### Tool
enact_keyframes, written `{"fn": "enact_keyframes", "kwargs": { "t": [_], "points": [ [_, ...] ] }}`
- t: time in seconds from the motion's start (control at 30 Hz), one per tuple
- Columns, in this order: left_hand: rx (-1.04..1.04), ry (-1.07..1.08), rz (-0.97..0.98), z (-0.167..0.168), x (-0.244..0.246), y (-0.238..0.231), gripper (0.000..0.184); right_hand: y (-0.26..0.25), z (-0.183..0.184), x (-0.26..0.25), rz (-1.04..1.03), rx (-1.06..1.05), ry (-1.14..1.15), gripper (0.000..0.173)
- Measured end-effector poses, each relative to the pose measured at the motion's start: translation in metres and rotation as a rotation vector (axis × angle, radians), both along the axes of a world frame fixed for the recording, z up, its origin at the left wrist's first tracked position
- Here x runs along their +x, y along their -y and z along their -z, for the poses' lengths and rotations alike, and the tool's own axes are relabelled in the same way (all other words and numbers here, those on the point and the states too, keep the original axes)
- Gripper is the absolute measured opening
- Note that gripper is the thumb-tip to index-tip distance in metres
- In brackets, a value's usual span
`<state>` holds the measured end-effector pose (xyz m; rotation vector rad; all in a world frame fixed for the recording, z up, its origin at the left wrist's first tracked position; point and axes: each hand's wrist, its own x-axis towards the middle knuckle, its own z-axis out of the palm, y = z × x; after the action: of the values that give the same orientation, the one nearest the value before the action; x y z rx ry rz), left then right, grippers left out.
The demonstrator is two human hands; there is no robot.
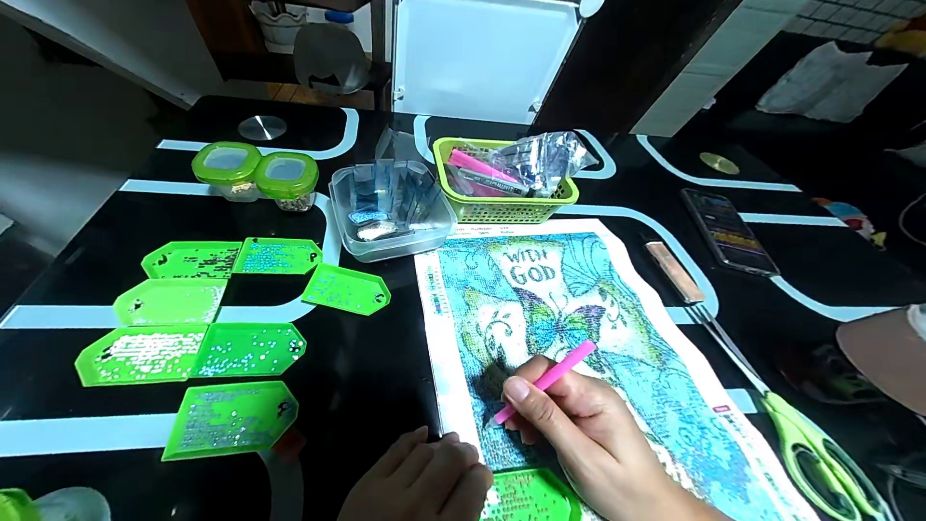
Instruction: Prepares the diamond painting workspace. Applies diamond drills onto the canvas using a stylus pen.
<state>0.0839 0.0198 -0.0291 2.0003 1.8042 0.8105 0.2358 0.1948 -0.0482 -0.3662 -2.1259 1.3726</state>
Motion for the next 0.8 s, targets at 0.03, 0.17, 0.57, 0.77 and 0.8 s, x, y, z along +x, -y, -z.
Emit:
{"fn": "enact_keyframes", "kwargs": {
  "t": [0.03,0.17,0.57,0.77,0.8],
  "points": [
    [0.0,-0.005,0.002,0.0,0.0,0.0,0.039,0.0,0.0,0.0,0.0,-0.003,-0.004,0.027],
    [0.004,-0.015,0.001,0.0,0.0,0.0,0.039,0.0,0.001,-0.001,-0.005,-0.004,-0.01,0.027],
    [0.017,-0.015,-0.006,0.0,0.0,0.0,0.038,0.009,-0.008,0.0,-0.002,0.428,0.072,0.033],
    [0.016,-0.025,-0.004,0.001,0.001,0.0,0.039,0.002,-0.014,0.009,-0.052,0.23,0.091,0.03],
    [0.01,-0.021,-0.003,0.0,0.0,0.0,0.039,0.002,-0.012,0.011,-0.044,0.176,0.054,0.03]
  ]
}}
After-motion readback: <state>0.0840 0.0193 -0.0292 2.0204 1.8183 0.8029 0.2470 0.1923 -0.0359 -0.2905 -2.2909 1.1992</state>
